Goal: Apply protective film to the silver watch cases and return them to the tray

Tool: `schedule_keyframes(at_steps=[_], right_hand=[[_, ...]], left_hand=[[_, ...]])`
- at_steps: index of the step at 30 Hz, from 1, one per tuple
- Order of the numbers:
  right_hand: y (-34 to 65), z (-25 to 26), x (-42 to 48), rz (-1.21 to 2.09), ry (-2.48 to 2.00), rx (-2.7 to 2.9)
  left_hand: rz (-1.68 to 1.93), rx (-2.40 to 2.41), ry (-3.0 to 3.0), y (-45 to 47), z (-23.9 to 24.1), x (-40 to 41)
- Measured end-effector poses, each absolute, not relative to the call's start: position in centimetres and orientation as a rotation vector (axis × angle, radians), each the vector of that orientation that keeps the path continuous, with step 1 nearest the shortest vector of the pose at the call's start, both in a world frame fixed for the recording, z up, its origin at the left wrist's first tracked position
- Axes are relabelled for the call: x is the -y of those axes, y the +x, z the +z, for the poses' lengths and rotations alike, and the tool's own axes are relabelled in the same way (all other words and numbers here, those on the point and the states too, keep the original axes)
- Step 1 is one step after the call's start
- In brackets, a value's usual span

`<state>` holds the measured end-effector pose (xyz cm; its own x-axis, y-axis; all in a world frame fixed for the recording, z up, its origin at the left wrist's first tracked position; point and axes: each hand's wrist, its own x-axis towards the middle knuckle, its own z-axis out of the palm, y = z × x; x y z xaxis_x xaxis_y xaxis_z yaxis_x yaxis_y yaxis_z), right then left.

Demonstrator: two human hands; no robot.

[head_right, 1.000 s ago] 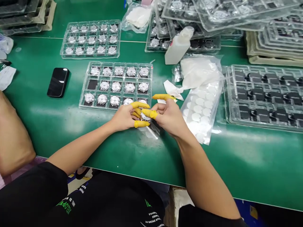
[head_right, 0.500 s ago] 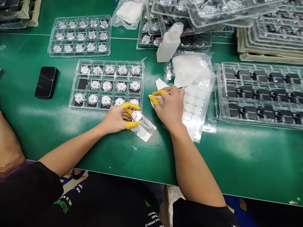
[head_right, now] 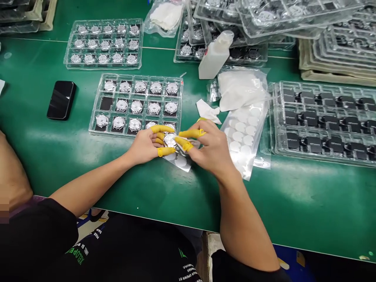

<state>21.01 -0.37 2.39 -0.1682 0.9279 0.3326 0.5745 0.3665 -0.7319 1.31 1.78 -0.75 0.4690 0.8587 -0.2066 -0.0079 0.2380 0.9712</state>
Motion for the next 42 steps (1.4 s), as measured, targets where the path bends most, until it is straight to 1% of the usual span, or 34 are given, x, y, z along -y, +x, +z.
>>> schedule_keyframes(at_steps=[3, 7, 11, 15, 19, 23, 26, 28, 32, 34, 38, 40, 42], right_hand=[[21.3, 2.1, 0.1, 0.661, -1.245, 1.923], [21.1, 1.9, 0.1, 0.544, -1.285, 1.829], [21.2, 2.0, 0.1, 0.698, -1.22, 1.91], [21.4, 1.8, 0.0, 0.529, -1.251, 1.845], [21.6, 1.6, -0.1, 0.591, -1.113, 1.928], [21.7, 1.5, -0.1, 0.479, -1.129, 1.902], [21.4, 1.2, -0.1, 0.571, -1.078, 1.956], [21.4, 0.9, -0.2, 0.519, -1.184, 1.906], [23.4, 0.8, -0.5, 0.25, -1.542, 1.763], [24.9, 1.3, -0.3, 0.341, -1.632, 1.78], [26.1, 2.6, 0.3, 0.79, -1.557, 1.888], [25.7, 3.0, 0.6, 0.851, -1.551, 1.864], [25.2, 3.2, 0.7, 0.843, -1.586, 1.789]], left_hand=[[0.712, -0.895, 1.203, 1.3, -0.7, -1.8], [0.734, -0.897, 1.186, 1.4, -0.6, -1.7], [0.722, -0.862, 1.168, 1.4, -0.6, -1.7], [0.733, -0.884, 1.152, 1.4, -0.5, -1.7], [0.699, -0.895, 1.207, 1.4, -0.7, -1.7], [0.739, -0.902, 1.197, 1.4, -0.9, -1.7], [0.742, -0.892, 1.165, 1.4, -0.9, -1.7], [0.736, -0.892, 1.16, 1.4, -0.9, -1.7], [0.809, -0.904, 1.187, 1.4, -1.1, -1.6], [0.875, -0.892, 1.241, 1.4, -1.3, -1.5], [0.975, -0.887, 1.38, 1.3, -1.8, -1.2], [1.0, -0.885, 1.44, 1.2, -1.9, -1.2], [1.017, -0.887, 1.524, 1.1, -1.8, -1.3]])
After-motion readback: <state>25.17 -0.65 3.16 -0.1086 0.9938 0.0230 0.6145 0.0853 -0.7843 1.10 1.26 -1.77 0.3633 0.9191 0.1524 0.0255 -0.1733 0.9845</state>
